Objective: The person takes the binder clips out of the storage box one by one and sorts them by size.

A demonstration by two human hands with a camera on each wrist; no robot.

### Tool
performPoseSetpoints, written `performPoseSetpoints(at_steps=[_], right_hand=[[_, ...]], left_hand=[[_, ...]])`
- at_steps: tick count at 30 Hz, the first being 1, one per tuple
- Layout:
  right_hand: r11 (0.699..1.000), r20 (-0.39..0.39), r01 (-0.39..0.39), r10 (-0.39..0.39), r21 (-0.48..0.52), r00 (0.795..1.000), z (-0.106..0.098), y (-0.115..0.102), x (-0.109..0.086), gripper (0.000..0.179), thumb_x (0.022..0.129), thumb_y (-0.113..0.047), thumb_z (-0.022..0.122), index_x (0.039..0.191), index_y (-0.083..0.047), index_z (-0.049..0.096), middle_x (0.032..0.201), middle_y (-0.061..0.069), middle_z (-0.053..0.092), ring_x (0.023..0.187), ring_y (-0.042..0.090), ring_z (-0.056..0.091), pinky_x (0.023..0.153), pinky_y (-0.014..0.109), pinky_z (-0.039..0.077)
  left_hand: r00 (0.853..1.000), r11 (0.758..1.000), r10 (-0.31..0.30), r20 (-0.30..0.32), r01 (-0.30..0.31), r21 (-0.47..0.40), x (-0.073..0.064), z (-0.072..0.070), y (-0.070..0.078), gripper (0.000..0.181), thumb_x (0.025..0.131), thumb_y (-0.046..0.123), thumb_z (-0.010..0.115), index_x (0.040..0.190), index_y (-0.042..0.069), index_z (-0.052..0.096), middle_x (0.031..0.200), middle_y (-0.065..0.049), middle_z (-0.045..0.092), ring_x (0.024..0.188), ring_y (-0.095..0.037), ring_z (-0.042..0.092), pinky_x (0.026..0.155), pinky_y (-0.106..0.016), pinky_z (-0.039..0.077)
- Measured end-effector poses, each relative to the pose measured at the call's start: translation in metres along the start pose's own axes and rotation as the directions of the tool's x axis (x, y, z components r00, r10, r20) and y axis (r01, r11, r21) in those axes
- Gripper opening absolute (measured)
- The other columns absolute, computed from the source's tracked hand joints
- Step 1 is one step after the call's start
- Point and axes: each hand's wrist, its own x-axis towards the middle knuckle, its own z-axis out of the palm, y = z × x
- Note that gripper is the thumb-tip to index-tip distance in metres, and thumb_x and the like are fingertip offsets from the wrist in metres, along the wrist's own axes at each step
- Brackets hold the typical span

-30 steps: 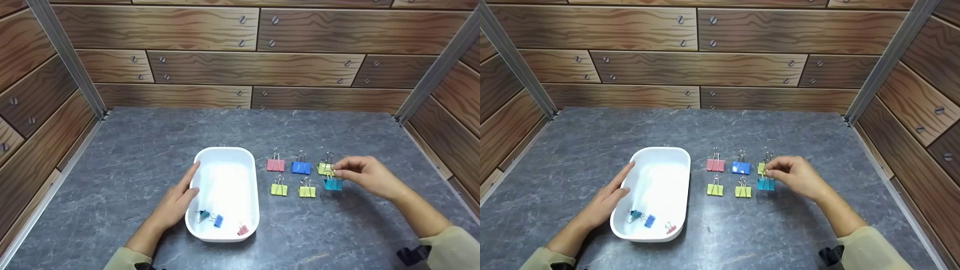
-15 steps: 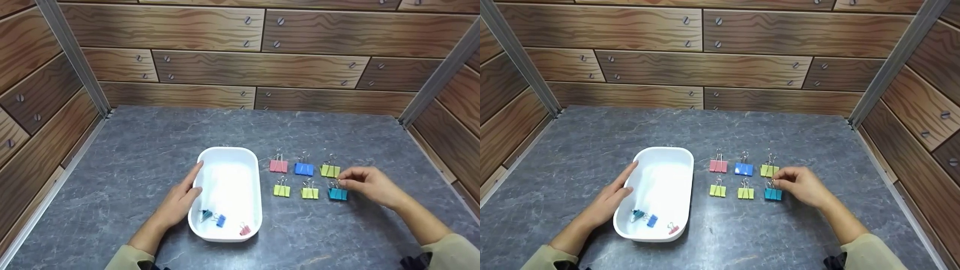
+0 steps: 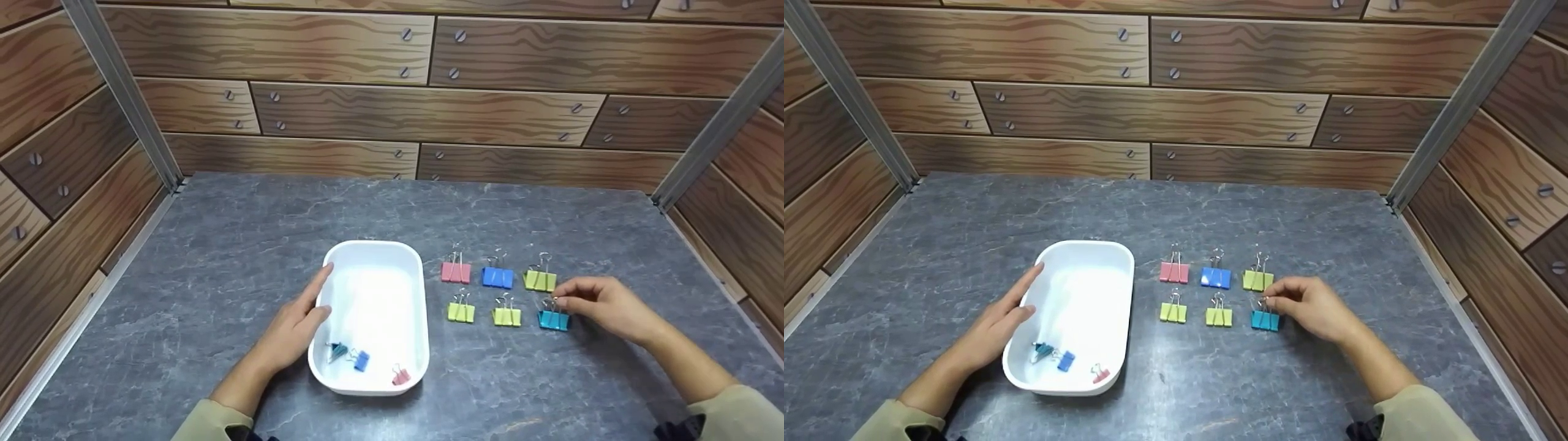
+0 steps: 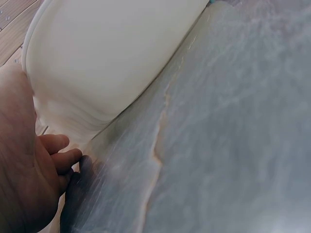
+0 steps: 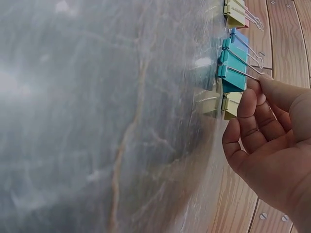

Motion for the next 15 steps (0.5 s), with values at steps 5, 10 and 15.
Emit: performPoseSetpoints(at_steps=[5, 10, 15], right_hand=[[1.0, 0.001, -0.01, 0.01, -0.002, 1.0, 0.0001, 0.0007, -0.0003, 0.02, 0.1, -0.013, 0.074, 0.114, 0.0, 0.077, 0.113, 0.015, 0.075, 0.094, 0.009, 0.066, 0.079, 0.024, 0.056], [1.0, 0.003, -0.012, 0.011, 0.008, 1.0, 0.0002, 0.0012, -0.0011, 0.022, 0.1, -0.013, 0.073, 0.117, 0.001, 0.076, 0.116, 0.016, 0.075, 0.096, 0.009, 0.067, 0.081, 0.023, 0.056], [1.0, 0.003, -0.005, 0.005, 0.016, 1.0, 0.0015, 0.0022, -0.0009, 0.023, 0.101, -0.011, 0.072, 0.118, 0.003, 0.076, 0.112, 0.017, 0.075, 0.092, 0.007, 0.068, 0.079, 0.022, 0.056]], left_hand=[[1.0, 1.0, -0.002, -0.005, 0.002, 0.002, 0.0001, -0.0003, 0.0007, 0.067, 0.109, 0.018, 0.05, 0.169, 0.037, 0.029, 0.168, -0.004, 0.037, 0.152, -0.028, 0.038, 0.123, -0.054, 0.03], [1.0, 1.0, 0.009, -0.006, -0.009, -0.003, 0.0002, -0.0006, -0.0003, 0.067, 0.109, 0.017, 0.05, 0.169, 0.037, 0.029, 0.168, -0.005, 0.038, 0.153, -0.029, 0.038, 0.124, -0.055, 0.029], [1.0, 1.0, 0.011, -0.008, -0.011, -0.01, -0.0004, -0.0002, -0.0013, 0.067, 0.109, 0.016, 0.05, 0.169, 0.037, 0.029, 0.168, -0.006, 0.038, 0.153, -0.029, 0.038, 0.124, -0.055, 0.029]])
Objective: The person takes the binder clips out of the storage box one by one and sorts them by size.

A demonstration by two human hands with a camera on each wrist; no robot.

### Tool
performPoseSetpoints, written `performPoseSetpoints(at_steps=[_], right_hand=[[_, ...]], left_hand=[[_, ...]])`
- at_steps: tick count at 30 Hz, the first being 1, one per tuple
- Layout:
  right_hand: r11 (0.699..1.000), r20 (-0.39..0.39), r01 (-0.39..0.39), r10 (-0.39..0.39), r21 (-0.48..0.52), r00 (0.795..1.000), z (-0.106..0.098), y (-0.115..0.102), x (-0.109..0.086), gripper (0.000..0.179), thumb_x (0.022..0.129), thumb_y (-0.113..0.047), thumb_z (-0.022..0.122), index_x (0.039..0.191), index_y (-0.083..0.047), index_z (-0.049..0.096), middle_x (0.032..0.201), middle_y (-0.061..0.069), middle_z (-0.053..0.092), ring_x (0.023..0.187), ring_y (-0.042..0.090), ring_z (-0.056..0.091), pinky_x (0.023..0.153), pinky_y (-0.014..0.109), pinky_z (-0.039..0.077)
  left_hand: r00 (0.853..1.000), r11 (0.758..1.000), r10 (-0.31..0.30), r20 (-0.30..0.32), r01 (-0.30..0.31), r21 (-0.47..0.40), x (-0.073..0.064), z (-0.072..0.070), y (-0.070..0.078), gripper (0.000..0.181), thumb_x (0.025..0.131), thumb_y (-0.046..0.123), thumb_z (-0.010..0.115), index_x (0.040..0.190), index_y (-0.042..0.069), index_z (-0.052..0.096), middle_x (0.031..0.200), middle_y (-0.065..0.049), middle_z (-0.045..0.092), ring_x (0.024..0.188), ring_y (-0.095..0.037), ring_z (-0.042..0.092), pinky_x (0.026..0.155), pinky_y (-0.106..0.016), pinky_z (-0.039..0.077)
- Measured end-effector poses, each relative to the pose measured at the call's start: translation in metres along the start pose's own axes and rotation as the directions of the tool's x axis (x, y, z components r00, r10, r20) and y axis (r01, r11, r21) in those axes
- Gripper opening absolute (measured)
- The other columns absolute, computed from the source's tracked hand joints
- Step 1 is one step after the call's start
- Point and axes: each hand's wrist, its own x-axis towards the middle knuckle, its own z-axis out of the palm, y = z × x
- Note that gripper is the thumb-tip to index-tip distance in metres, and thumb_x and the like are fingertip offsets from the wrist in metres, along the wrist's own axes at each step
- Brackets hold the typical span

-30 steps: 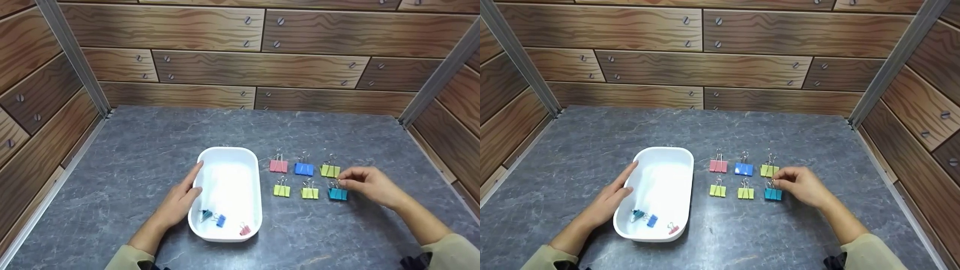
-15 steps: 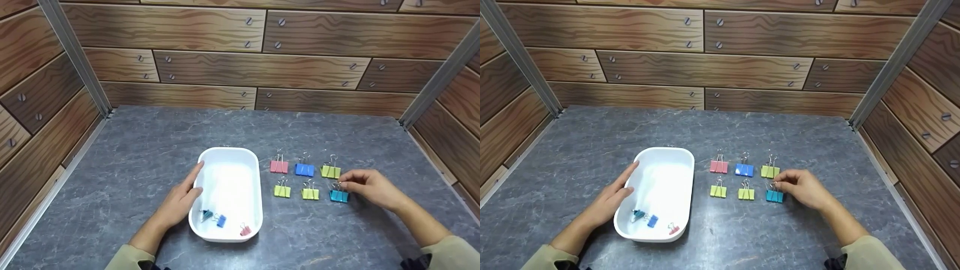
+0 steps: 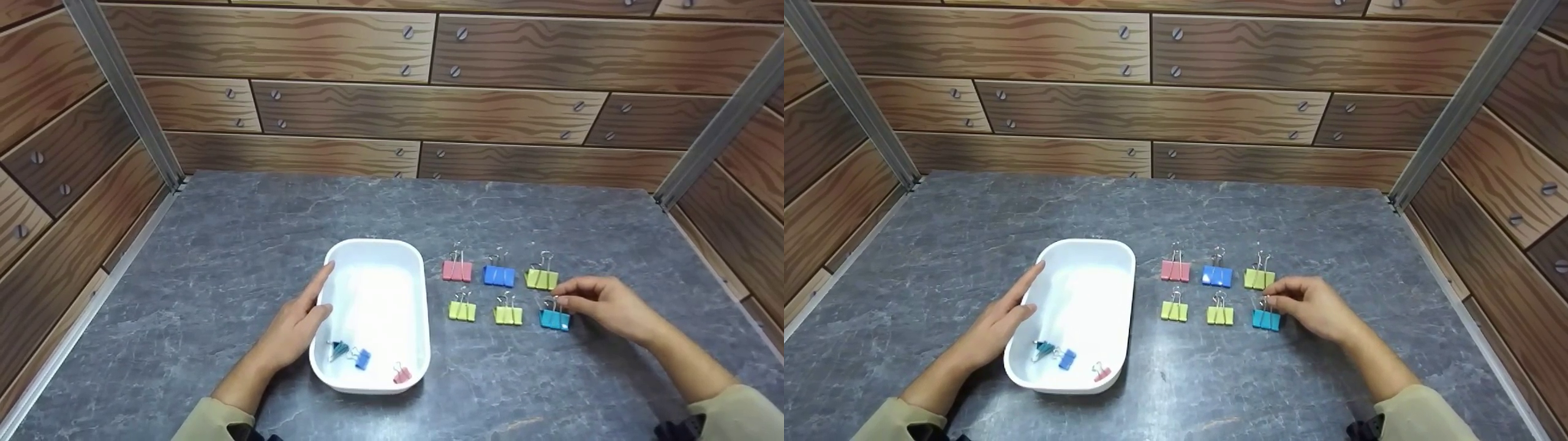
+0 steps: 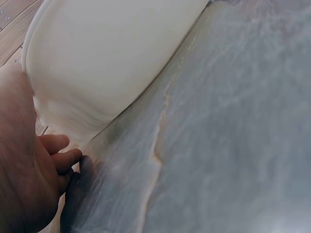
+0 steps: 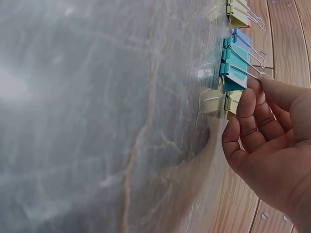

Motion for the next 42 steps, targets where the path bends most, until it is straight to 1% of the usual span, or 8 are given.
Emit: performPoseSetpoints(at_steps=[4, 10, 15, 25, 31, 36, 40, 42], right_hand=[[1.0, -0.004, 0.0, 0.0, -0.015, 1.0, -0.001, -0.002, 0.0, 0.024, 0.102, -0.012, 0.071, 0.121, 0.003, 0.076, 0.114, 0.017, 0.075, 0.093, 0.006, 0.067, 0.079, 0.022, 0.056], [0.996, -0.036, -0.001, -0.002, -0.093, 0.999, -0.009, -0.007, -0.003, 0.027, 0.103, -0.018, 0.072, 0.124, -0.002, 0.076, 0.122, 0.016, 0.074, 0.098, 0.004, 0.067, 0.083, 0.02, 0.054], [0.993, -0.056, 0.028, -0.034, -0.115, 0.998, -0.017, -0.012, -0.006, 0.028, 0.104, -0.019, 0.071, 0.126, -0.001, 0.075, 0.125, 0.017, 0.074, 0.101, 0.003, 0.068, 0.084, 0.021, 0.056], [0.976, -0.12, 0.147, -0.167, -0.162, 0.979, -0.02, -0.052, -0.006, 0.019, 0.103, -0.015, 0.071, 0.118, -0.006, 0.078, 0.113, 0.014, 0.077, 0.093, 0.006, 0.071, 0.076, 0.021, 0.057], [0.956, -0.079, 0.259, -0.271, -0.14, 0.959, 0.0, -0.09, 0.003, 0.017, 0.1, -0.01, 0.074, 0.116, -0.011, 0.08, 0.109, 0.004, 0.078, 0.092, 0.011, 0.073, 0.076, 0.022, 0.059], [0.93, 0.009, 0.35, -0.351, -0.112, 0.936, 0.026, -0.123, 0.014, 0.016, 0.1, -0.013, 0.075, 0.113, -0.019, 0.081, 0.106, -0.006, 0.078, 0.092, 0.016, 0.073, 0.078, 0.028, 0.06], [0.914, 0.08, 0.401, -0.397, -0.052, 0.914, 0.051, -0.144, 0.025, 0.014, 0.1, -0.017, 0.076, 0.113, -0.021, 0.082, 0.104, -0.009, 0.078, 0.093, 0.017, 0.073, 0.082, 0.029, 0.059], [0.898, 0.107, 0.44, -0.436, -0.02, 0.894, 0.063, -0.152, 0.031, 0.014, 0.1, -0.017, 0.076, 0.113, -0.019, 0.082, 0.105, -0.008, 0.079, 0.095, 0.015, 0.074, 0.084, 0.028, 0.058]], left_hand=[[1.0, 1.0, -0.015, 0.004, 0.015, 0.002, -0.001, 0.0, 0.0, 0.067, 0.109, 0.017, 0.05, 0.169, 0.038, 0.029, 0.168, -0.004, 0.037, 0.152, -0.028, 0.038, 0.123, -0.053, 0.03], [0.999, 1.0, -0.031, 0.017, 0.031, 0.004, 0.0, -0.001, 0.001, 0.066, 0.109, 0.018, 0.049, 0.169, 0.037, 0.029, 0.168, -0.002, 0.037, 0.153, -0.026, 0.038, 0.123, -0.053, 0.031], [1.0, 1.0, -0.027, 0.012, 0.027, 0.009, 0.001, 0.0, 0.002, 0.067, 0.108, 0.018, 0.05, 0.169, 0.037, 0.03, 0.168, -0.002, 0.037, 0.153, -0.026, 0.038, 0.124, -0.052, 0.031], [1.0, 1.0, -0.019, 0.005, 0.019, 0.004, 0.001, 0.0, 0.001, 0.067, 0.108, 0.016, 0.05, 0.169, 0.034, 0.03, 0.168, -0.004, 0.038, 0.152, -0.026, 0.039, 0.123, -0.052, 0.032], [0.999, 1.0, -0.031, 0.014, 0.031, 0.0, 0.001, 0.0, 0.002, 0.067, 0.109, 0.017, 0.05, 0.169, 0.036, 0.029, 0.168, 0.0, 0.037, 0.152, -0.024, 0.039, 0.123, -0.051, 0.032], [1.0, 1.0, -0.014, 0.008, 0.014, -0.011, 0.0, 0.0, 0.001, 0.067, 0.108, 0.016, 0.05, 0.17, 0.033, 0.029, 0.168, -0.004, 0.037, 0.152, -0.027, 0.038, 0.123, -0.053, 0.031], [1.0, 1.0, -0.011, 0.004, 0.011, -0.006, 0.0, 0.0, 0.0, 0.067, 0.108, 0.016, 0.049, 0.17, 0.034, 0.029, 0.168, -0.004, 0.037, 0.152, -0.027, 0.038, 0.123, -0.053, 0.031], [1.0, 1.0, -0.01, 0.001, 0.01, 0.0, 0.0, 0.0, 0.001, 0.067, 0.108, 0.017, 0.05, 0.169, 0.035, 0.029, 0.168, -0.004, 0.038, 0.152, -0.027, 0.039, 0.123, -0.053, 0.031]])
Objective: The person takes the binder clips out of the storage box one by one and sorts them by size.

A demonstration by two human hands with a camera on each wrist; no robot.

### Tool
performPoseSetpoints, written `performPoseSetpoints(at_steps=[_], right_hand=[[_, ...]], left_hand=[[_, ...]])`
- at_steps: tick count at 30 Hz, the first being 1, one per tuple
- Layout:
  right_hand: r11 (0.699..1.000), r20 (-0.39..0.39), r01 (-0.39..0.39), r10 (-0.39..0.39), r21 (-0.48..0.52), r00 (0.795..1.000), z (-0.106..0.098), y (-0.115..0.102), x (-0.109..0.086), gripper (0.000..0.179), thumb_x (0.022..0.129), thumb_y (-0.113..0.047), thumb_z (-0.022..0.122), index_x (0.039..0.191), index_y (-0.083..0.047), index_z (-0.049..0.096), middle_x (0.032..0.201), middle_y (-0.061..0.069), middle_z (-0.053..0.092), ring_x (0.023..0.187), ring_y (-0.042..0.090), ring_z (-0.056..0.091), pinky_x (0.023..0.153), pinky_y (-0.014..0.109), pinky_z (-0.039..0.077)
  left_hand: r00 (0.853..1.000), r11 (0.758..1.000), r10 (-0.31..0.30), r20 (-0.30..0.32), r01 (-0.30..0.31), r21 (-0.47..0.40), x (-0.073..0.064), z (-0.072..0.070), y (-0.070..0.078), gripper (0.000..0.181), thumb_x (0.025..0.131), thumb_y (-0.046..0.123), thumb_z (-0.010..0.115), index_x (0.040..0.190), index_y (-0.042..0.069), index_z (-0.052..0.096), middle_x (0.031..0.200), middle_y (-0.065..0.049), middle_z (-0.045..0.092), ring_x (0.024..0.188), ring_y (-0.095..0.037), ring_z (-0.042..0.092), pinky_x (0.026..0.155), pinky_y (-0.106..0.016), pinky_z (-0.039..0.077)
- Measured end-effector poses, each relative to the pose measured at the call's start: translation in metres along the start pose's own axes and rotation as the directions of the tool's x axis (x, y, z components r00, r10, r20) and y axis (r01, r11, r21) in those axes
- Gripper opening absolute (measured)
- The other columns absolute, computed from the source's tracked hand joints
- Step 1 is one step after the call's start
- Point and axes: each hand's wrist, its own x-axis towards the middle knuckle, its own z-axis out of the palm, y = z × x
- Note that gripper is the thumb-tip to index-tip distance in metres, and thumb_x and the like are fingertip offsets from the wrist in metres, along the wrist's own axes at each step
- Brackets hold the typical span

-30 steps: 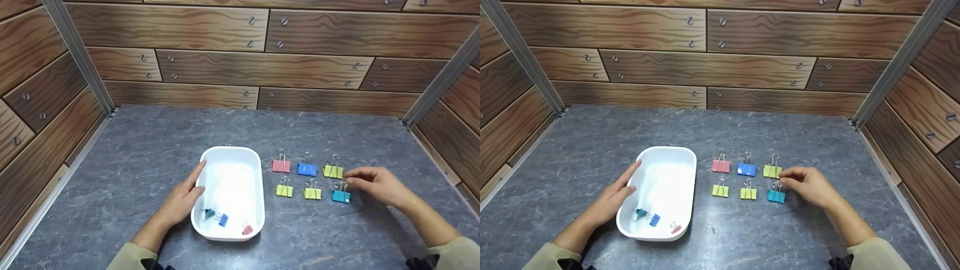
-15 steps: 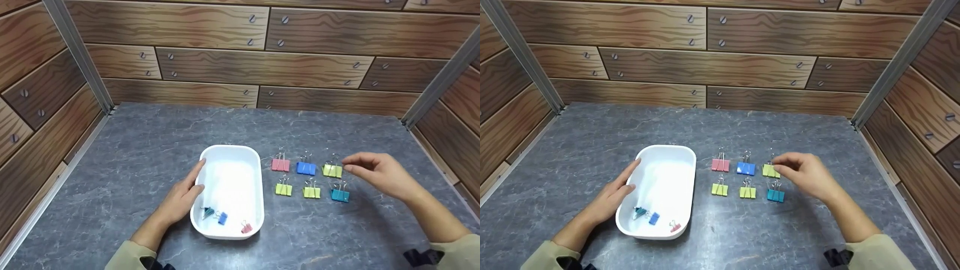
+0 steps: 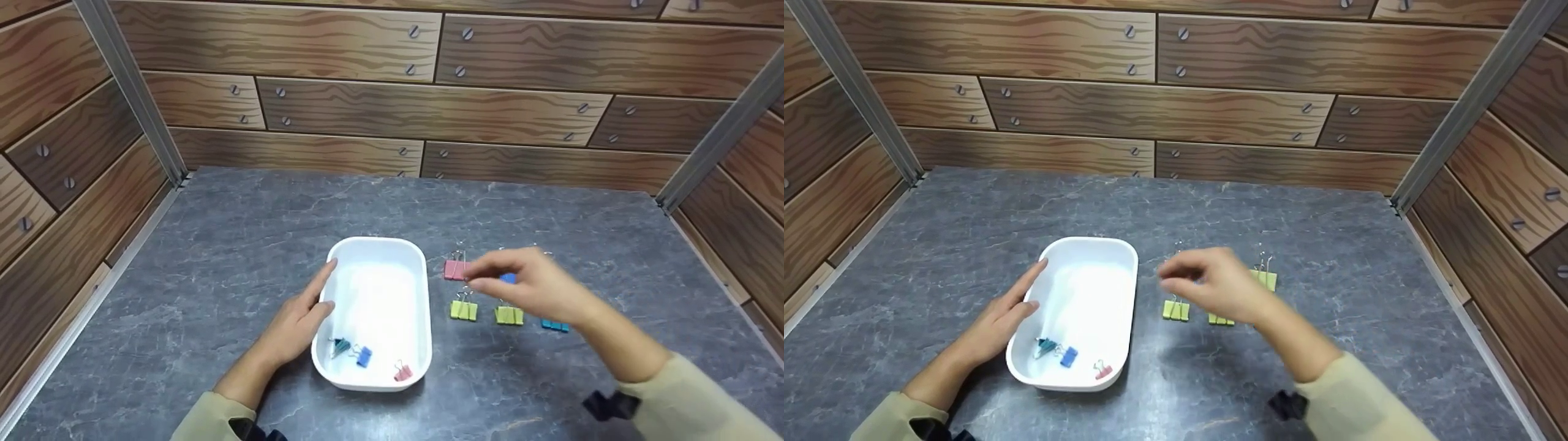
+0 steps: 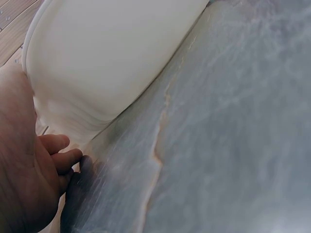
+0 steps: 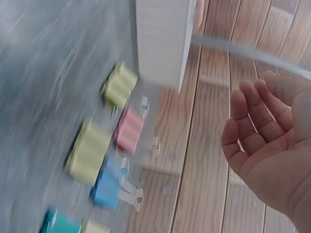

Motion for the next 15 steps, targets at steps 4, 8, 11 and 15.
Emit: performPoseSetpoints(at_steps=[4, 8, 11, 15], right_hand=[[0.994, 0.054, 0.097, -0.1, 0.046, 0.994, 0.024, -0.007, 0.018, 0.015, 0.099, -0.015, 0.077, 0.113, -0.014, 0.082, 0.106, -0.001, 0.08, 0.096, 0.015, 0.073, 0.083, 0.03, 0.059], [0.988, 0.135, 0.129, -0.139, 0.081, 0.981, 0.045, -0.013, 0.03, 0.016, 0.099, -0.017, 0.077, 0.113, -0.013, 0.081, 0.105, 0.001, 0.079, 0.094, 0.015, 0.073, 0.084, 0.034, 0.06], [0.99, 0.21, 0.099, -0.118, 0.099, 0.971, 0.059, -0.016, 0.036, 0.017, 0.099, -0.021, 0.077, 0.112, -0.012, 0.081, 0.106, 0.001, 0.079, 0.097, 0.014, 0.072, 0.089, 0.038, 0.06], [0.99, 0.298, 0.089, -0.118, 0.11, 0.947, 0.074, -0.017, 0.042, 0.018, 0.098, -0.021, 0.079, 0.11, -0.008, 0.082, 0.103, 0.0, 0.079, 0.097, 0.011, 0.072, 0.091, 0.042, 0.06]], left_hand=[[1.0, 1.0, -0.001, -0.004, 0.001, 0.006, 0.0, 0.0, 0.0, 0.067, 0.108, 0.017, 0.05, 0.169, 0.037, 0.03, 0.167, -0.005, 0.039, 0.151, -0.028, 0.04, 0.122, -0.054, 0.032], [1.0, 1.0, -0.007, -0.004, 0.007, 0.007, 0.0, 0.0, 0.001, 0.067, 0.108, 0.017, 0.05, 0.169, 0.038, 0.03, 0.168, -0.003, 0.038, 0.152, -0.028, 0.039, 0.123, -0.054, 0.031], [1.0, 1.0, -0.007, -0.006, 0.007, 0.009, 0.0, 0.0, 0.001, 0.067, 0.108, 0.018, 0.05, 0.169, 0.037, 0.03, 0.168, -0.003, 0.038, 0.152, -0.027, 0.039, 0.123, -0.053, 0.031], [1.0, 1.0, -0.01, -0.009, 0.01, 0.018, 0.0, 0.0, 0.001, 0.067, 0.108, 0.019, 0.05, 0.169, 0.038, 0.03, 0.168, -0.003, 0.039, 0.152, -0.027, 0.04, 0.123, -0.054, 0.031]])
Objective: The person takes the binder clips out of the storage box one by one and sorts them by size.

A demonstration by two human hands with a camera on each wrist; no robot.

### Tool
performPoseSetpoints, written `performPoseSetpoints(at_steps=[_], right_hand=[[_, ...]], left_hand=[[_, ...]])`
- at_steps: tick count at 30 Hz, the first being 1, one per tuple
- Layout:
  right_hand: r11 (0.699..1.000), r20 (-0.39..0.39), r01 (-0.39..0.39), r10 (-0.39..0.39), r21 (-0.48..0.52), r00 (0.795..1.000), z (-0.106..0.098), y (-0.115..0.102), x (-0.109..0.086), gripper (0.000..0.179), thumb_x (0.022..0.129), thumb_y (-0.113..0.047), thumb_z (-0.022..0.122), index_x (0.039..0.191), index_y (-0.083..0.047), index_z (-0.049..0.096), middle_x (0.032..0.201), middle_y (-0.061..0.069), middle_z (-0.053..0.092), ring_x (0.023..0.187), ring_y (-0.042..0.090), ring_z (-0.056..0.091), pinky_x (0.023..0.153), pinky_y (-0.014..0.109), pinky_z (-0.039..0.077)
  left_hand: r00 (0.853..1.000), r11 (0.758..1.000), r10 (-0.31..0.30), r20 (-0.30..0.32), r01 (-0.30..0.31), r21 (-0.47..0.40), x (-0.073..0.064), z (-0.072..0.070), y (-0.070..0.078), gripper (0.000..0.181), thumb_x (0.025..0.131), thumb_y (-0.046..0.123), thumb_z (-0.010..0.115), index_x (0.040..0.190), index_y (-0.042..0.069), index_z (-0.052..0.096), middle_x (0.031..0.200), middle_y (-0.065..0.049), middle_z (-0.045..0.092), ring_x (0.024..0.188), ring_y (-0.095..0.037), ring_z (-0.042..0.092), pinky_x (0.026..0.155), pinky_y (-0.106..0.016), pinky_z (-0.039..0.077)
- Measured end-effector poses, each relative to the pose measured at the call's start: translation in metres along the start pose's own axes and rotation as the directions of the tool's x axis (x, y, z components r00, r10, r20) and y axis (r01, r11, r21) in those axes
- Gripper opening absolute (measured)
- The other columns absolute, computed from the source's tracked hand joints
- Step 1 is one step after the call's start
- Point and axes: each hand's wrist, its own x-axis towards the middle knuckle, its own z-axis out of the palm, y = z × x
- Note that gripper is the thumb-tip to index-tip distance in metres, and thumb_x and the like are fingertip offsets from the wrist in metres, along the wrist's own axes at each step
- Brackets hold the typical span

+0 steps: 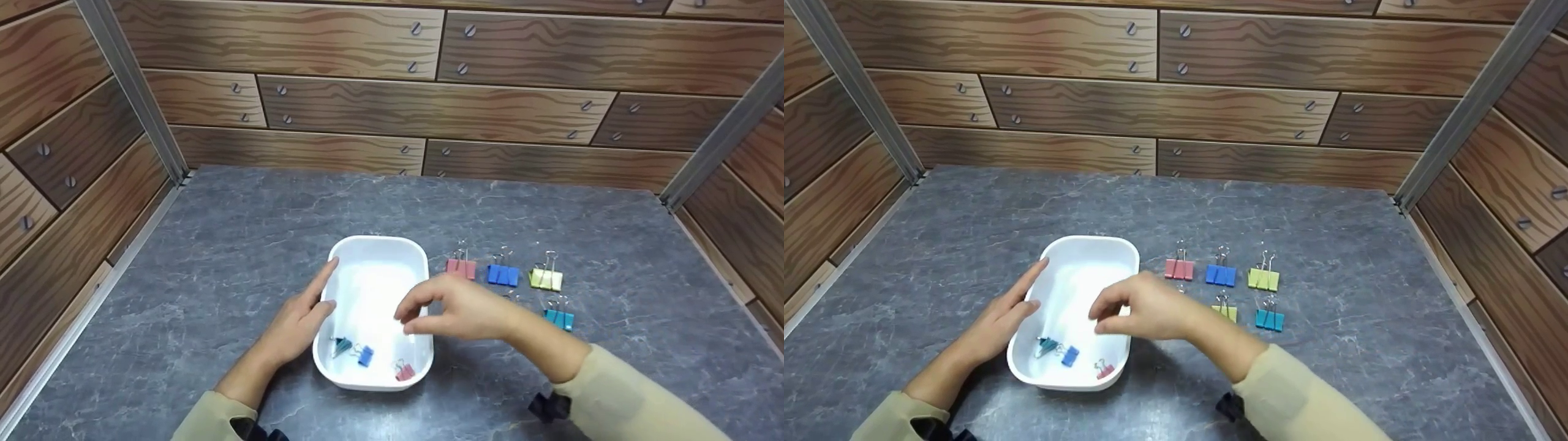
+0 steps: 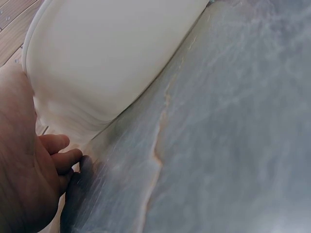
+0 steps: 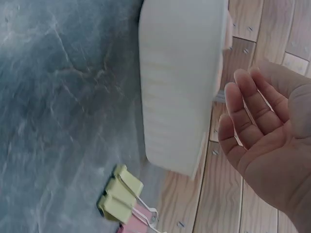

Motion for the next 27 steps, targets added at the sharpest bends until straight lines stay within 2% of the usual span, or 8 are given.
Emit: performPoseSetpoints(at_steps=[4, 11, 15, 18, 27], right_hand=[[0.999, 0.053, 0.034, -0.032, -0.04, 0.998, 0.009, 0.003, 0.006, 0.016, 0.095, -0.019, 0.081, 0.107, -0.008, 0.083, 0.098, -0.005, 0.079, 0.092, 0.006, 0.071, 0.087, 0.043, 0.061], [0.992, 0.121, 0.054, -0.04, -0.115, 0.992, 0.019, 0.01, 0.012, 0.015, 0.093, -0.019, 0.084, 0.104, -0.01, 0.083, 0.094, -0.01, 0.078, 0.09, 0.001, 0.069, 0.086, 0.039, 0.06], [0.975, 0.151, 0.081, -0.05, -0.208, 0.987, 0.023, 0.013, 0.014, 0.012, 0.091, -0.02, 0.084, 0.101, -0.013, 0.085, 0.094, -0.013, 0.078, 0.09, 0.007, 0.069, 0.092, 0.033, 0.052], [0.963, 0.168, 0.085, -0.042, -0.257, 0.985, 0.026, 0.015, 0.014, 0.011, 0.09, -0.021, 0.085, 0.101, -0.017, 0.085, 0.093, -0.018, 0.077, 0.089, 0.012, 0.069, 0.097, 0.034, 0.044], [0.958, 0.189, 0.091, -0.04, -0.27, 0.981, 0.028, 0.014, 0.014, 0.012, 0.088, -0.021, 0.086, 0.1, -0.017, 0.086, 0.092, -0.017, 0.077, 0.088, 0.01, 0.069, 0.103, 0.037, 0.038]], left_hand=[[1.0, 1.0, 0.002, -0.001, -0.002, 0.003, 0.0, 0.0, 0.0, 0.067, 0.108, 0.02, 0.05, 0.169, 0.04, 0.029, 0.167, -0.005, 0.04, 0.151, -0.028, 0.041, 0.122, -0.055, 0.032], [1.0, 1.0, 0.0, 0.016, 0.0, -0.021, 0.0, -0.001, 0.0, 0.067, 0.108, 0.017, 0.05, 0.169, 0.039, 0.029, 0.167, -0.002, 0.039, 0.151, -0.025, 0.041, 0.122, -0.051, 0.033], [1.0, 1.0, 0.006, 0.013, -0.006, -0.021, 0.0, 0.0, -0.001, 0.067, 0.108, 0.016, 0.05, 0.169, 0.036, 0.03, 0.167, -0.003, 0.04, 0.151, -0.025, 0.041, 0.122, -0.051, 0.034], [1.0, 1.0, 0.008, 0.01, -0.008, -0.022, 0.0, -0.001, -0.001, 0.067, 0.108, 0.016, 0.051, 0.169, 0.036, 0.03, 0.167, -0.004, 0.04, 0.15, -0.026, 0.041, 0.122, -0.052, 0.033], [1.0, 1.0, 0.009, 0.008, -0.009, -0.017, 0.001, -0.002, 0.0, 0.067, 0.108, 0.017, 0.051, 0.168, 0.039, 0.03, 0.167, -0.001, 0.039, 0.151, -0.025, 0.041, 0.122, -0.049, 0.033]])
